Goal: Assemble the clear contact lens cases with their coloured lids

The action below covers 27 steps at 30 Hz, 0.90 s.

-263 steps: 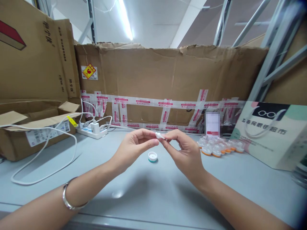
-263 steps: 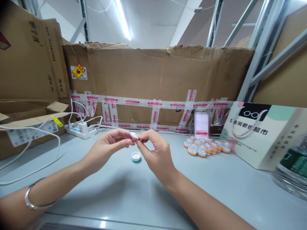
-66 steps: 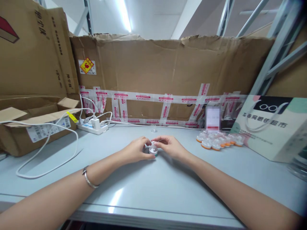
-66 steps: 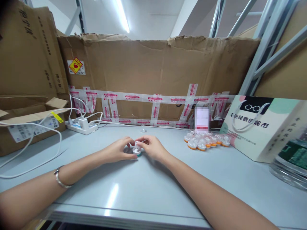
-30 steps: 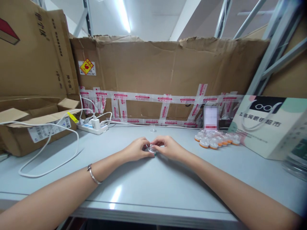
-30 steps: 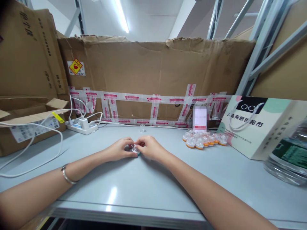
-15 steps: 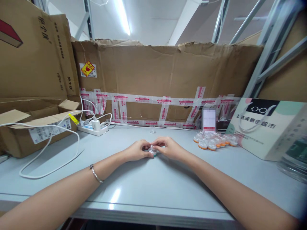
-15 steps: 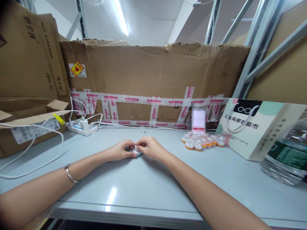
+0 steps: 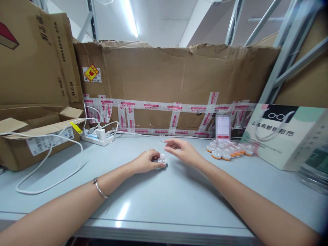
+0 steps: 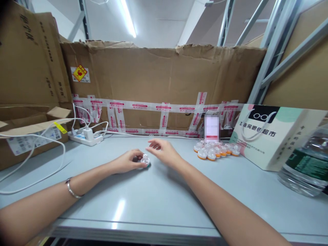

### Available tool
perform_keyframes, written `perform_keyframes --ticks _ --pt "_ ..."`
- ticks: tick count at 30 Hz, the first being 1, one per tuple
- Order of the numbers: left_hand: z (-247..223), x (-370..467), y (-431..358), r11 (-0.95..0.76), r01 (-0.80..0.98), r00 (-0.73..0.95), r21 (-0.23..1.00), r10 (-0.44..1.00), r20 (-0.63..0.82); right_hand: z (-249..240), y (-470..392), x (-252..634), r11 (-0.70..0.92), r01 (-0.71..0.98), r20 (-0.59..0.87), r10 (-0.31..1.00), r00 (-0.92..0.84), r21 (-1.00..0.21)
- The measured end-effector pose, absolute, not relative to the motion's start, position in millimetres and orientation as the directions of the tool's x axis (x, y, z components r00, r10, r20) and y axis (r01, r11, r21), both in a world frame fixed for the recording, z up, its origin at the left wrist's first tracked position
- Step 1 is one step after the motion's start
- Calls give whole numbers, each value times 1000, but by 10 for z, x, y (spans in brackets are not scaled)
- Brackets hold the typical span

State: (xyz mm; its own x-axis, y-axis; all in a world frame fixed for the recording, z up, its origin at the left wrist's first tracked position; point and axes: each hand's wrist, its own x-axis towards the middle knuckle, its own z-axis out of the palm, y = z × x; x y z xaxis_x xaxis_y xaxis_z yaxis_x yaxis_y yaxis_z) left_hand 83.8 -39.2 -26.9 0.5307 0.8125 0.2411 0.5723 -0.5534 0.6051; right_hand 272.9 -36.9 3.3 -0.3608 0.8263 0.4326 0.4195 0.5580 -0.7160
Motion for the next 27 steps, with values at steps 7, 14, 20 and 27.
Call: perform_keyframes --ticks 7,14,20,27 --pt "-250 822 -414 -560 578 537 593 809 240 108 54 2964 312 414 327 944 -36 -855" --pt "-267 793 -396 -573 589 545 569 802 244 -183 745 2757 316 546 381 925 6 -776" --pt "-284 775 -373 -605 561 564 565 779 274 -481 1011 2526 468 585 512 853 -102 -662" --pt "-270 803 -389 -575 582 542 575 801 253 -528 953 2525 573 578 554 799 -234 -582"
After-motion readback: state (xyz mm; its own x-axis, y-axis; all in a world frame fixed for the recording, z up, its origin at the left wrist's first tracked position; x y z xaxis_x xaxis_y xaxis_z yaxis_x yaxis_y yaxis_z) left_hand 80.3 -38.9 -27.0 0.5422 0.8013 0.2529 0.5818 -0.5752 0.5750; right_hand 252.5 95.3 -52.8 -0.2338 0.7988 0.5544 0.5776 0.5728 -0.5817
